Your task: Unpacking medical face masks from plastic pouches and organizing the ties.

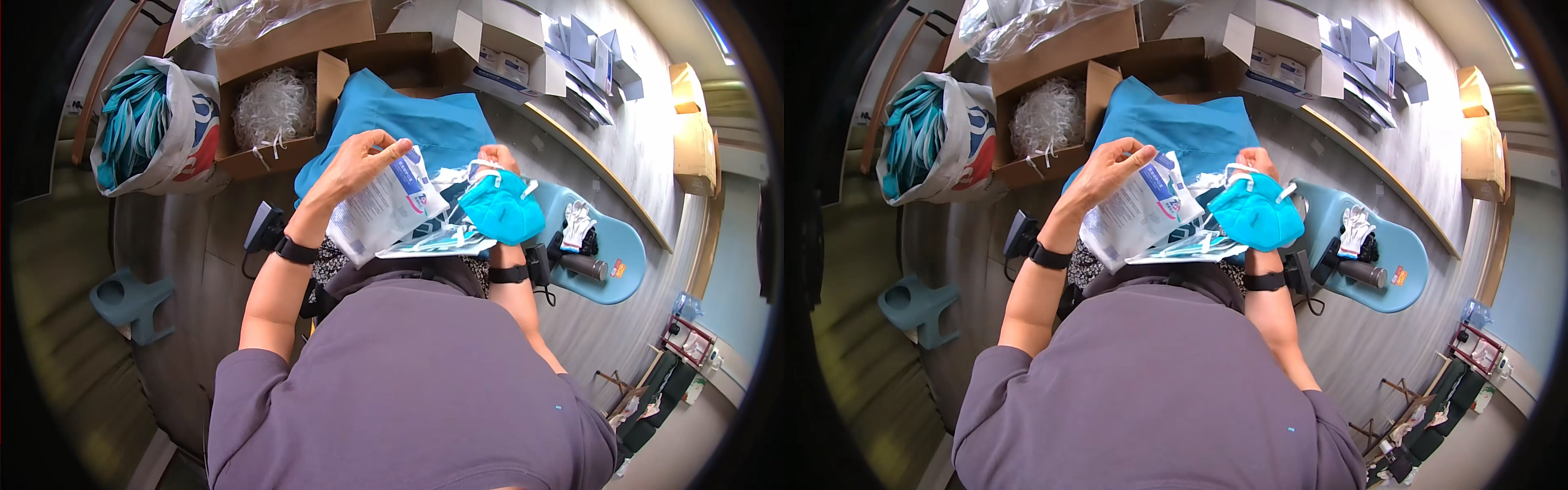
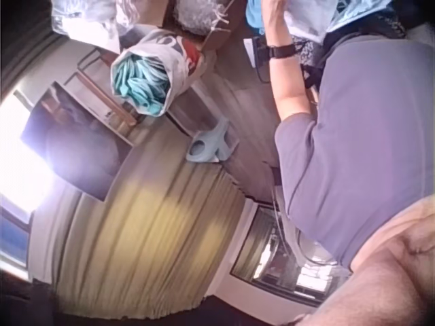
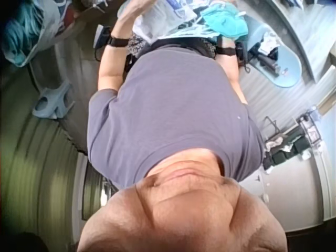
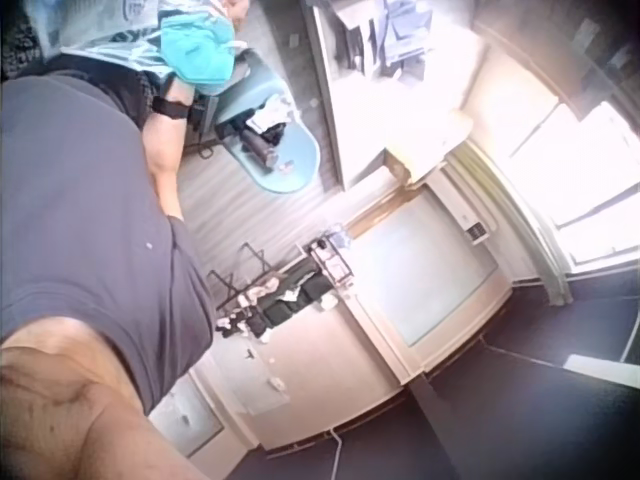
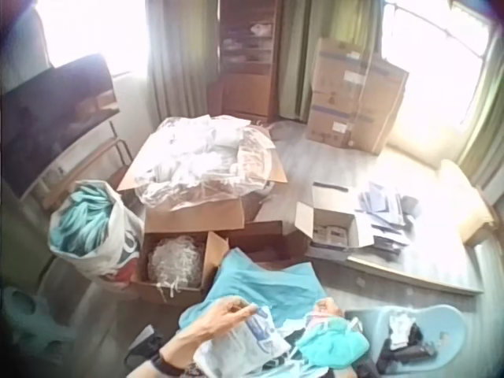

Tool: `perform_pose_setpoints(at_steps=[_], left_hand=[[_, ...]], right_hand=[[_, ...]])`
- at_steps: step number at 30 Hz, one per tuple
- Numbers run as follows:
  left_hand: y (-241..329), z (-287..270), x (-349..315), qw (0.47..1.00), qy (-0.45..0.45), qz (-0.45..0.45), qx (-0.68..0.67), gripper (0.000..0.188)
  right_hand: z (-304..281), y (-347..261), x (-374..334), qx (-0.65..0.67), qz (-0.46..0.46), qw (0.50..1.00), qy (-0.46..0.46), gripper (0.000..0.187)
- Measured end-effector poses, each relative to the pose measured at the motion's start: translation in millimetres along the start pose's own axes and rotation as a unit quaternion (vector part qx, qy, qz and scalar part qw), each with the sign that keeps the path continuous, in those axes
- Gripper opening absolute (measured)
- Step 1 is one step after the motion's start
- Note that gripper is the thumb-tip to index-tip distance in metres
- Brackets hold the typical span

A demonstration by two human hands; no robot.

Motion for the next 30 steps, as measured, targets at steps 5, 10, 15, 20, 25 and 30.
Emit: perform_pose_setpoints(at_steps=[5, 10, 15, 20, 25, 30], left_hand=[[-41.3, 11.0, 21.8, 0.999, -0.009, -0.015, 0.037, 0.079], [-26.0, 6.7, -4.0, 0.998, -0.049, -0.034, -0.017, 0.091], [24.4, 10.5, -40.7, 0.985, -0.114, 0.105, 0.07, 0.112], [82.2, 38.7, -75.8, 0.952, -0.179, 0.171, 0.182, 0.11], [47.2, 79.1, -63.6, 0.918, -0.136, 0.204, 0.313, 0.059], [13.0, 18.8, -25.7, 0.975, -0.106, 0.122, 0.155, 0.04]], right_hand=[[13.4, -52.4, 19.9, -0.247, -0.046, 0.962, -0.103, 0.019], [-7.5, 5.9, 4.9, -0.384, 0.086, 0.895, -0.209, 0.03], [1.0, 4.0, -1.3, -0.397, 0.024, 0.892, -0.213, 0.036], [27.3, -25.5, 3.2, -0.501, 0.059, 0.795, -0.336, 0.032], [27.6, -36.2, 5.9, -0.471, 0.048, 0.816, -0.332, 0.02], [-23.7, -15.6, 11.8, -0.247, 0.062, 0.952, -0.169, 0.014]])
Point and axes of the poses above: each hand's wrist, its own x-axis towards the middle knuckle, its own z-axis out of the palm, y = z × x, the point moved 5 cm from there along x, towards the middle knuckle, and after that the axes turned 4 degrees about x, right-handed, at the moved point
